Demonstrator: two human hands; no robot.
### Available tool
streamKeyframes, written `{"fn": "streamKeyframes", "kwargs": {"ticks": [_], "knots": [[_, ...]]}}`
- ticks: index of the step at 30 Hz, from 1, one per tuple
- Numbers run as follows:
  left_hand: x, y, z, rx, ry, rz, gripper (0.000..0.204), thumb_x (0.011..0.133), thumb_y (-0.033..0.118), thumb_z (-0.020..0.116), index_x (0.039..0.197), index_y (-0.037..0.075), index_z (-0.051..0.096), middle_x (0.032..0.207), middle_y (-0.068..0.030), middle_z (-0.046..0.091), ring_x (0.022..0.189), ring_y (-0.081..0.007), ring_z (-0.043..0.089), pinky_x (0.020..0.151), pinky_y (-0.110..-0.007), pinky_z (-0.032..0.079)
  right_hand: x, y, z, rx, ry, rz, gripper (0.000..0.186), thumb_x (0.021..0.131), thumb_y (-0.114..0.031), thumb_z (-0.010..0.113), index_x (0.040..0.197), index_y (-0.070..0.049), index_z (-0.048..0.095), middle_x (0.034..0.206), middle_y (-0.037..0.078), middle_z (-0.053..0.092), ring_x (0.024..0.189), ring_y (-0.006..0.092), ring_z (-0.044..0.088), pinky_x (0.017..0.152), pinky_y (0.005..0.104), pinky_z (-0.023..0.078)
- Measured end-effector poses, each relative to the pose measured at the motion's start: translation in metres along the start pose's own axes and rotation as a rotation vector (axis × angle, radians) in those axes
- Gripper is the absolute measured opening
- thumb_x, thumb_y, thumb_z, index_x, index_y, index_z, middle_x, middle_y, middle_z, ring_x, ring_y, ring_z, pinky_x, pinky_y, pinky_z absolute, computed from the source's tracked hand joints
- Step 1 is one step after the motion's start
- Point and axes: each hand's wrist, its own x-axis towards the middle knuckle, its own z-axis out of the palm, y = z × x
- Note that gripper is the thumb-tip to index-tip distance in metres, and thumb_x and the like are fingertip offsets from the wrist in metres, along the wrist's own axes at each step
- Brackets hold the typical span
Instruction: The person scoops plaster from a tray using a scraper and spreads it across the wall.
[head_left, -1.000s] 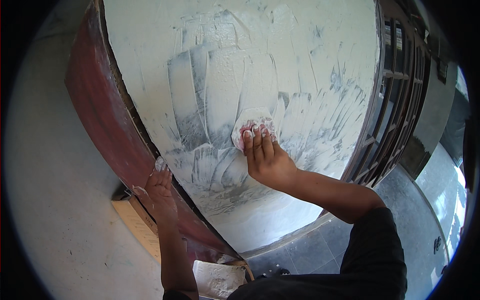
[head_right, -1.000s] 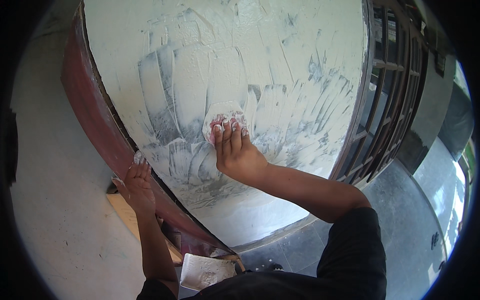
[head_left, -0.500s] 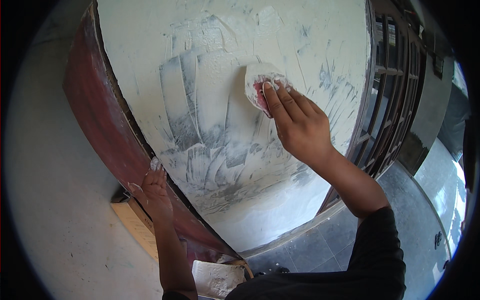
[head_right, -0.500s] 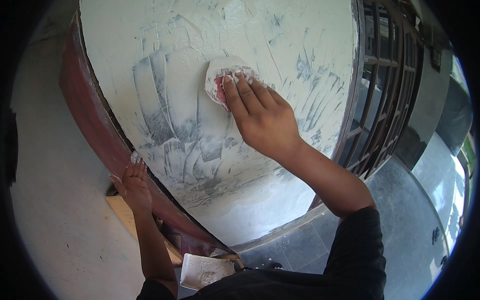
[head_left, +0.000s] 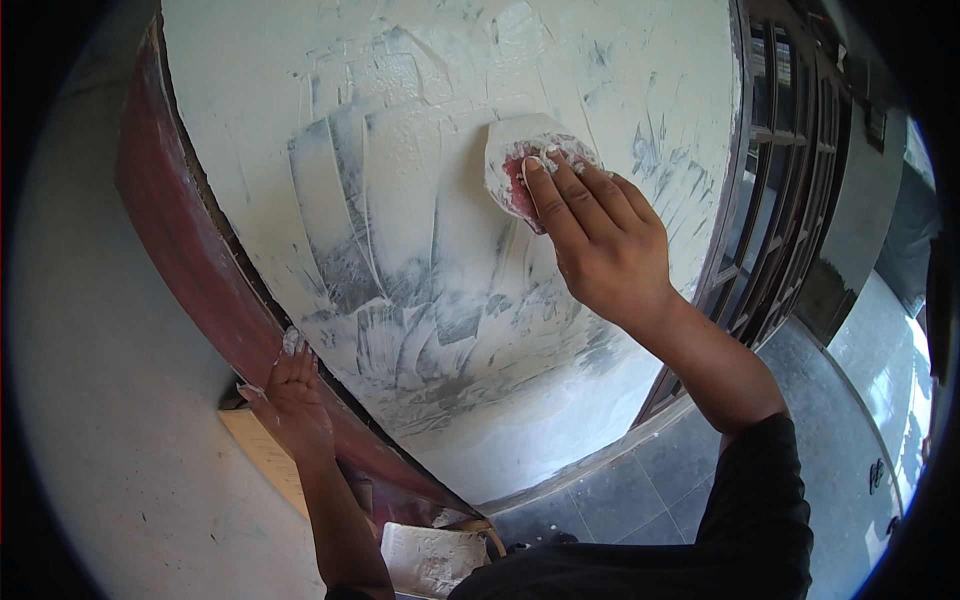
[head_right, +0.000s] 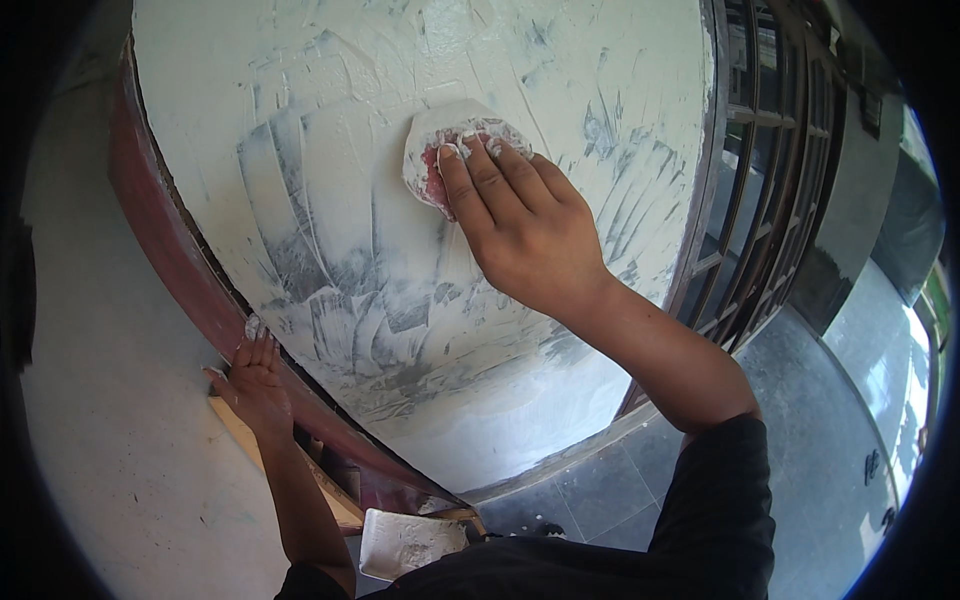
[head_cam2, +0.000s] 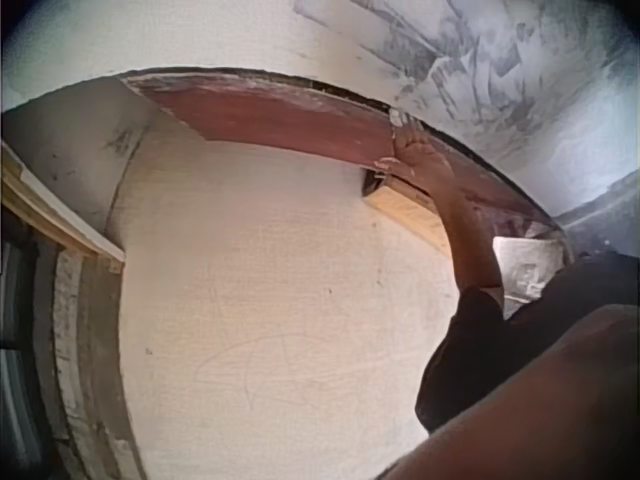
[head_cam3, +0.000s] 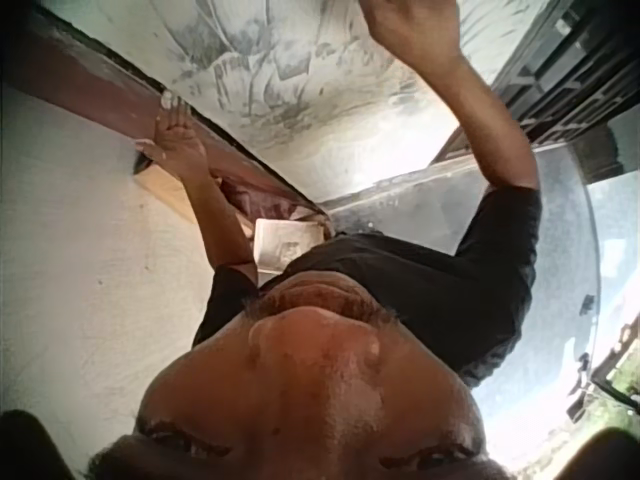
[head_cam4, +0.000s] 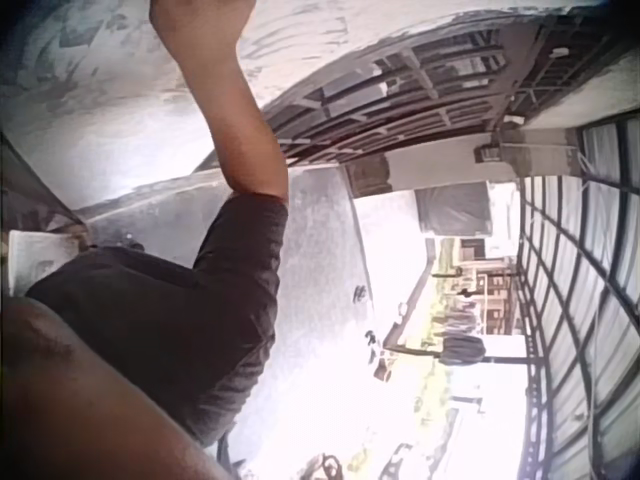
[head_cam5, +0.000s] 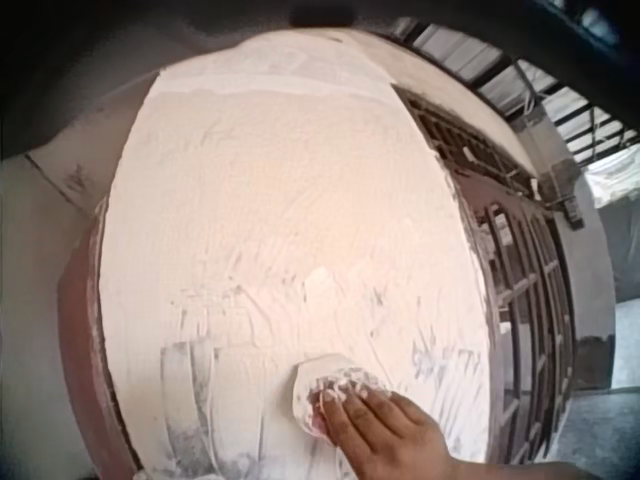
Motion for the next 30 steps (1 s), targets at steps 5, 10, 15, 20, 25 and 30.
{"fn": "streamKeyframes", "kwargs": {"ticks": [5, 10, 15, 20, 25, 30], "knots": [[-0.002, -0.008, 0.009, -0.026, -0.017, 0.023, 0.094, 0.093, 0.073, 0.030, 0.124, -0.014, 0.051, 0.130, -0.0268, 0.055, 0.127, -0.0354, 0.050, 0.113, -0.045, 0.033, -0.001, 0.003, 0.021, -0.097, 0.013, -0.048, 0.043, 0.082, -0.010, 0.059, 0.123, 0.005, 0.060, 0.114, 0.022, 0.067, 0.101, 0.0319, 0.067, 0.086, 0.0392, 0.055], [-0.003, 0.000, 0.001, 0.005, -0.053, 0.013, 0.095, 0.094, 0.073, 0.028, 0.127, -0.014, 0.049, 0.135, -0.0275, 0.051, 0.129, -0.0362, 0.048, 0.115, -0.045, 0.030, -0.040, -0.028, 0.004, 0.108, -0.083, 0.002, 0.043, 0.080, -0.011, 0.061, 0.120, 0.004, 0.063, 0.110, 0.020, 0.068, 0.097, 0.0305, 0.067, 0.081, 0.0385, 0.055], [-0.016, 0.010, 0.059, 0.432, -0.056, 0.372, 0.098, 0.096, 0.069, 0.022, 0.134, -0.019, 0.040, 0.140, -0.0351, 0.042, 0.134, -0.0402, 0.042, 0.118, -0.046, 0.025, -0.011, -0.002, -0.003, 0.060, 0.058, 0.036, 0.040, 0.080, -0.012, 0.064, 0.117, 0.001, 0.065, 0.105, 0.016, 0.070, 0.096, 0.0267, 0.067, 0.082, 0.0370, 0.052], [-0.004, -0.002, 0.108, 0.436, -0.406, 0.724, 0.098, 0.097, 0.066, 0.011, 0.135, -0.020, 0.038, 0.139, -0.0385, 0.040, 0.136, -0.0451, 0.037, 0.118, -0.050, 0.023, 0.019, 0.013, 0.019, -0.046, 0.195, -0.043, 0.039, 0.079, -0.012, 0.065, 0.116, 0.000, 0.066, 0.105, 0.015, 0.070, 0.096, 0.0268, 0.067, 0.083, 0.0356, 0.052], [-0.016, -0.004, 0.123, 0.602, -0.369, 0.708, 0.100, 0.096, 0.066, 0.008, 0.134, -0.022, 0.037, 0.140, -0.0388, 0.039, 0.134, -0.0489, 0.038, 0.117, -0.054, 0.023, 0.001, -0.012, 0.023, -0.002, 0.050, -0.117, 0.038, 0.083, -0.012, 0.062, 0.118, 0.003, 0.065, 0.107, 0.018, 0.069, 0.097, 0.0293, 0.067, 0.082, 0.0366, 0.054], [-0.019, -0.022, 0.104, 0.523, -0.409, 0.713, 0.097, 0.097, 0.065, 0.009, 0.135, -0.020, 0.038, 0.140, -0.0382, 0.040, 0.134, -0.0484, 0.038, 0.117, -0.053, 0.023, -0.045, -0.035, -0.001, 0.140, -0.082, -0.145, 0.038, 0.080, -0.013, 0.063, 0.115, 0.003, 0.066, 0.105, 0.018, 0.069, 0.097, 0.0291, 0.066, 0.081, 0.0366, 0.053]]}}
